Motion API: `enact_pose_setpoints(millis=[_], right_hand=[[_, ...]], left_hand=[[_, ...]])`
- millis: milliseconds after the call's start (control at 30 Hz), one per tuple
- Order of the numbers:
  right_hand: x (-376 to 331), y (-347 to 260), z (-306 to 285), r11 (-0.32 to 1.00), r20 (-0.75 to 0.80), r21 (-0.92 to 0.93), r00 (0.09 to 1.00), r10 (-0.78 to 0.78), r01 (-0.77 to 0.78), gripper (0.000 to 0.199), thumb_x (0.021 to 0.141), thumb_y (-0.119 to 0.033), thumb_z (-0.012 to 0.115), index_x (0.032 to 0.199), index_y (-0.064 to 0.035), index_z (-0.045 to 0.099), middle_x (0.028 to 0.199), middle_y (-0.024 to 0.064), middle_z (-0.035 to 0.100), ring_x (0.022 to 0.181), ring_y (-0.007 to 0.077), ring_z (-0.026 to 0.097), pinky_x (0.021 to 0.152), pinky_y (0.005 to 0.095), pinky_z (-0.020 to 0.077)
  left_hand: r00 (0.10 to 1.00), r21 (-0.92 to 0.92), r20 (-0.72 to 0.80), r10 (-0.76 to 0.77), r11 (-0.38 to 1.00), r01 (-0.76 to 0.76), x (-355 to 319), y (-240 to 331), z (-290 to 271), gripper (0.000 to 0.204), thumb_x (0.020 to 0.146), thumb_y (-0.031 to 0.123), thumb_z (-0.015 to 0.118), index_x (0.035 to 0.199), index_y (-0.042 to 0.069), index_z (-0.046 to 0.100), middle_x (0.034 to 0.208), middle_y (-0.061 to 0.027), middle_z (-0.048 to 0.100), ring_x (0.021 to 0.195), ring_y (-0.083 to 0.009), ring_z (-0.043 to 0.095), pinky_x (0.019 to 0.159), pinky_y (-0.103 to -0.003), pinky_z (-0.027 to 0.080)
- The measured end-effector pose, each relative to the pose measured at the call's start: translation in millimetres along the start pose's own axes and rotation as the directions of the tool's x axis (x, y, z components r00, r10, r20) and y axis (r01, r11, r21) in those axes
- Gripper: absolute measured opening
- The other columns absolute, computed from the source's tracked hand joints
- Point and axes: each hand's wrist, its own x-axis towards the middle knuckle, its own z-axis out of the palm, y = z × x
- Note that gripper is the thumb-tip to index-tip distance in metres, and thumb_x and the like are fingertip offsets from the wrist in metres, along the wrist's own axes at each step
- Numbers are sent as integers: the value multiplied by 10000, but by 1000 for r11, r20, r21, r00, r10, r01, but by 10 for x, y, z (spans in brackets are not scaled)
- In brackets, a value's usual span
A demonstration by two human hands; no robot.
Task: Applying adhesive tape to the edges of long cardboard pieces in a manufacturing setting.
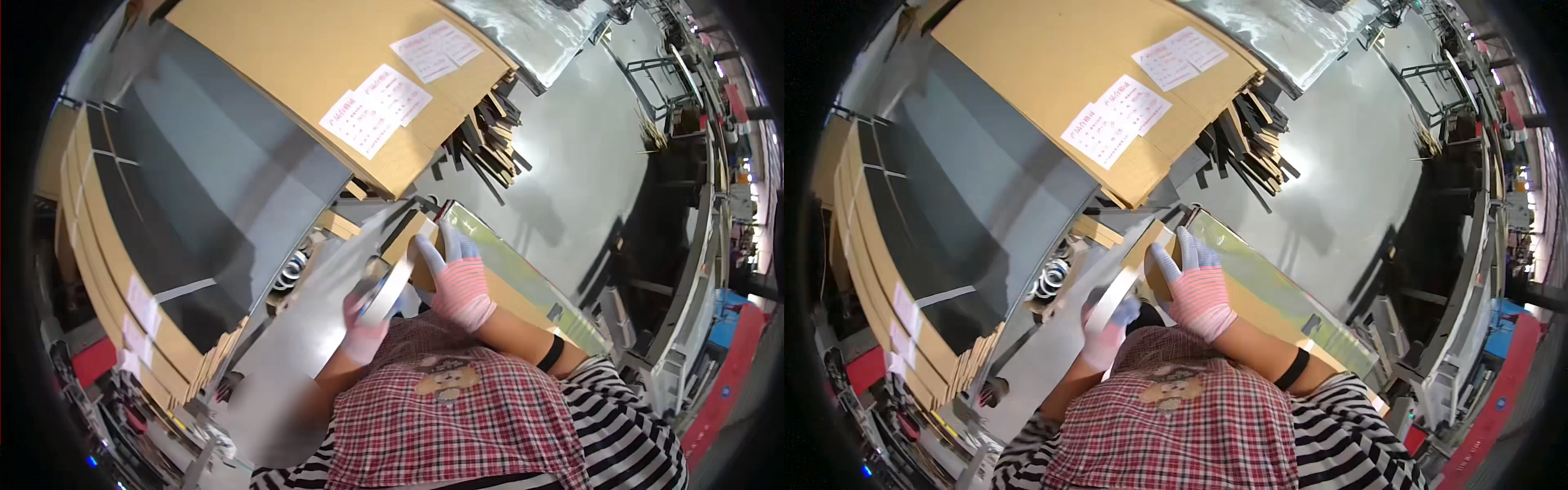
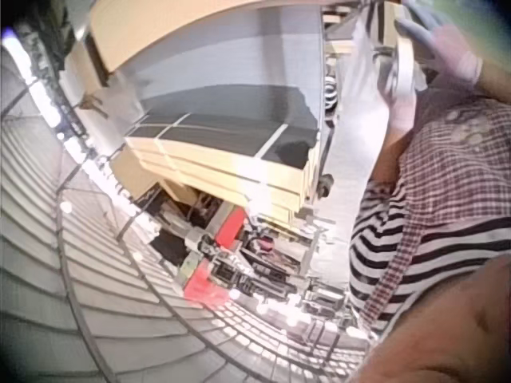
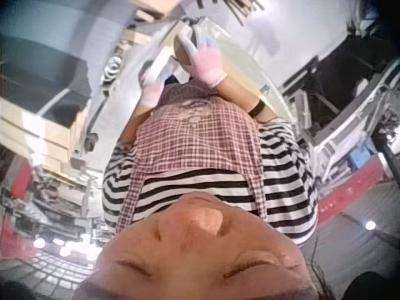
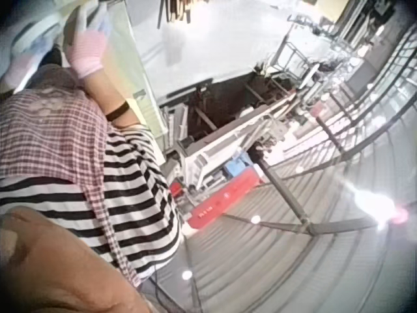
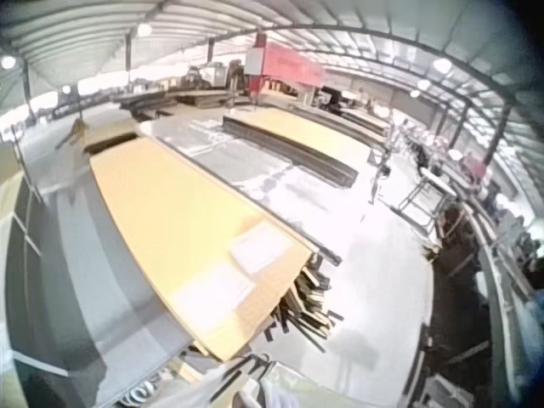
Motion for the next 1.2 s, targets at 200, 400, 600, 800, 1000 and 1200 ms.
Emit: enact_pose_setpoints(millis=[200,400,600,800,1000,1200], right_hand=[[116,213,-241,757,-380,637,914,142,147,724,717,-318,721,1318,-50,420,1278,254,444,1168,402,457,999,463,365],[1075,446,-931,739,573,-94,643,-508,667,203,732,-213,633,903,-104,630,830,137,662,799,322,656,628,388,525],[1386,1077,-218,839,482,429,700,-526,335,306,816,-341,675,991,-91,648,870,167,663,785,310,639,697,378,487],[1365,867,-253,903,570,52,730,-378,427,230,788,-244,618,969,-111,668,915,135,681,848,305,653,754,391,505],[1303,753,-15,957,455,-256,890,-6,137,260,813,-172,531,1036,-150,665,910,141,670,875,338,657,692,434,518],[-1007,1232,-994,338,4,937,972,236,-86,885,830,-289,698,1494,-90,148,1042,81,606,882,155,570,827,299,470]], left_hand=[[992,992,-90,88,96,81,725,-99,373,512,843,455,615,1067,-4,577,873,-154,676,840,-341,643,728,-380,506],[956,873,-291,-43,-419,248,795,174,1091,746,816,513,615,1293,-5,368,983,-209,658,959,-387,617,827,-416,492],[989,884,-148,-4,-449,131,642,305,1151,691,842,557,553,1290,49,417,949,-234,644,871,-374,637,803,-429,497],[964,688,251,-85,-685,-240,751,-469,1119,245,877,347,505,879,167,670,902,-67,640,867,-266,611,700,-430,492],[877,460,370,-305,-760,-459,784,-350,1010,217,749,301,627,805,97,674,850,-80,619,883,-255,589,698,-405,488],[686,649,727,5,-332,-685,694,-337,1176,308,710,304,709,957,129,655,984,-68,633,981,-302,563,842,-420,457]])
